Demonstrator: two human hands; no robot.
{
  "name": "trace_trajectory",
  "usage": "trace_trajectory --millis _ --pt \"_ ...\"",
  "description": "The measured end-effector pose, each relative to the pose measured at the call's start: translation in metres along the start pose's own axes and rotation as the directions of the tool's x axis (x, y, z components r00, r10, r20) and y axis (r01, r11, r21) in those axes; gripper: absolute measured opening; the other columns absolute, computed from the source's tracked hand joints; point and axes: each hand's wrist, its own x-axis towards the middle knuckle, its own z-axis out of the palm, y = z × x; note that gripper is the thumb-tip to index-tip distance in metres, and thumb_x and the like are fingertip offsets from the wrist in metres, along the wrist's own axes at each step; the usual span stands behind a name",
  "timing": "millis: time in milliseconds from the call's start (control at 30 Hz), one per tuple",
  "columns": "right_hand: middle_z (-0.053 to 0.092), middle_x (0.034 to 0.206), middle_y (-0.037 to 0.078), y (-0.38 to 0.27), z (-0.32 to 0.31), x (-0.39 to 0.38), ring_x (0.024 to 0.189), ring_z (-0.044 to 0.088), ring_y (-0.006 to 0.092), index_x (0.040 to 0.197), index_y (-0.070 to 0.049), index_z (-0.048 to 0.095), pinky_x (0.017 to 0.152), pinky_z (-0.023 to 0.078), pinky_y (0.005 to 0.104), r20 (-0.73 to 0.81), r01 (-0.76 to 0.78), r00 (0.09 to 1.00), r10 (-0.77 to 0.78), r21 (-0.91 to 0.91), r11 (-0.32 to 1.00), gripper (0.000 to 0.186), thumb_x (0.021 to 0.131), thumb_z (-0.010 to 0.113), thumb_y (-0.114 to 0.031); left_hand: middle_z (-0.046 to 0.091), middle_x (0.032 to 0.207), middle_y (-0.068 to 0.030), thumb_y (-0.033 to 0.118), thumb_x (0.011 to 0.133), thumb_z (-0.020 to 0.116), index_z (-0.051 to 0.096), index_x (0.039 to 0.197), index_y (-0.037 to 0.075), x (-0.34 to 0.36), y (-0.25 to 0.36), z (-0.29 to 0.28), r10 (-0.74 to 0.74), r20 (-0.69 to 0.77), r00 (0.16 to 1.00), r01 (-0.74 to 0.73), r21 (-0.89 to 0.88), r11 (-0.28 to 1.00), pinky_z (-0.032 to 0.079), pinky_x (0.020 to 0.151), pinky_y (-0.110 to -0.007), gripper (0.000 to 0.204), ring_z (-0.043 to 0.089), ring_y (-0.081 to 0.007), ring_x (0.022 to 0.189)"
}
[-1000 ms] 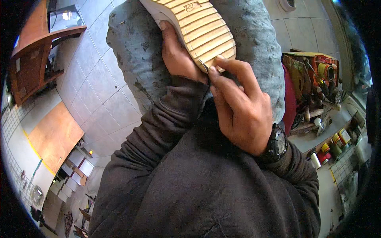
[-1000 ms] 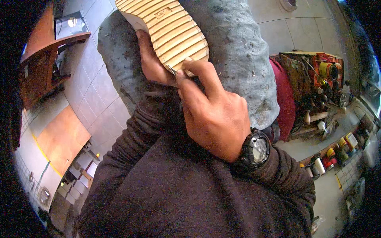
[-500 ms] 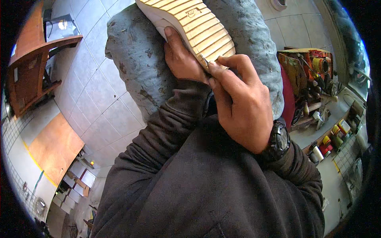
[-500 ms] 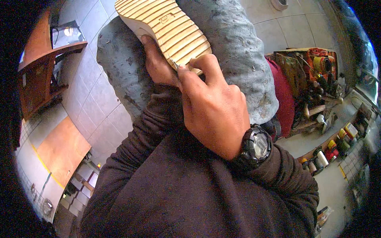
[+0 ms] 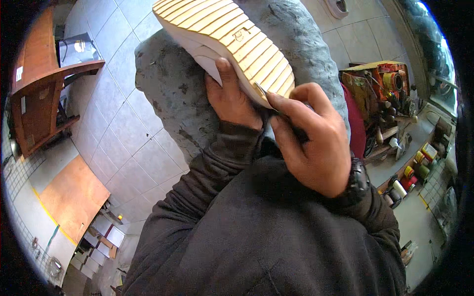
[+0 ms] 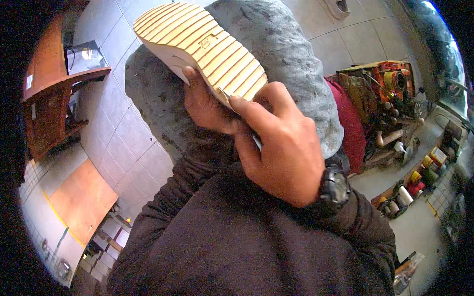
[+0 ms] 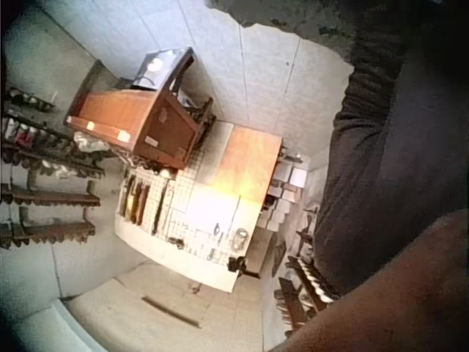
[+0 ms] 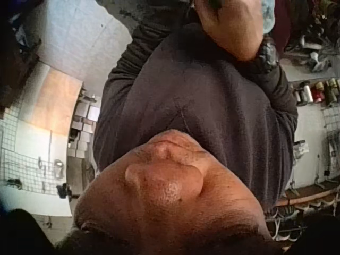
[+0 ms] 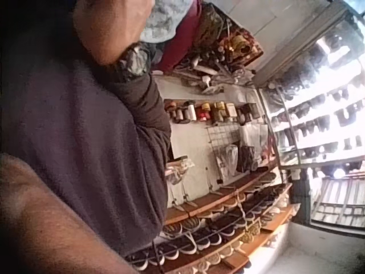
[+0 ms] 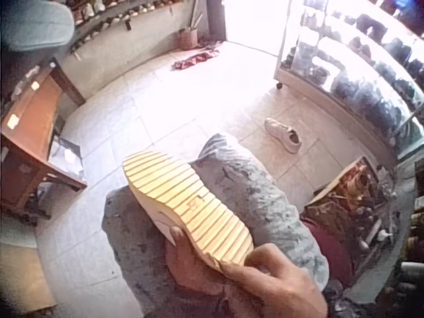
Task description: Using a small tool to repair the sole of a white sneaker.
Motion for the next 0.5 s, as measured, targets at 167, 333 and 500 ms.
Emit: trace_trajectory --millis 167,333,500 --pt "0.068 0.096 0.014 0.014 -0.032 -0.003 0.081 0.072 0.0269 0.117 0.0 0.079 0.073 0.057 0.0347 -0.001 0.089 0.996 -0.089 0.026 0.996 0.034 0.084 0.084 0.003 0.063 0.139 -0.0126 0.026 0.102 0.081 0.048 0.15 -0.002 -0.021 0.014 -0.004 -0.08 0.046 0.996 0.088 -0.21 0.974 0.047 0.115 -0.042 0.065 0.06 -0.0233 0.13" --pt "0.077 0.101 0.015 0.024 -0.041 -0.006 0.083 0.08 0.0269 0.104 0.0 0.079 0.071 0.063 0.0344 -0.05 0.21 0.976 -0.21 0.001 0.978 0.026 0.08 0.088 0.005 0.065 0.14 -0.0133 0.02 0.099 0.083 0.048 0.151 -0.002 -0.04 0.015 -0.008 -0.116 0.059 0.991 0.124 -0.143 0.982 0.048 0.114 -0.042 0.066 0.063 -0.0234 0.128" --pt "0.081 0.105 0.021 0.026 -0.033 0.004 0.081 0.082 0.0296 0.098 0.004 0.076 0.067 0.064 0.0342 -0.031 0.223 0.975 -0.222 0.014 0.975 0.021 0.08 0.086 0.008 0.067 0.136 -0.0132 0.025 0.1 0.083 0.05 0.148 -0.005 -0.035 0.005 -0.016 -0.086 0.073 0.994 0.088 -0.024 0.996 0.049 0.112 -0.039 0.065 0.065 -0.0226 0.123"
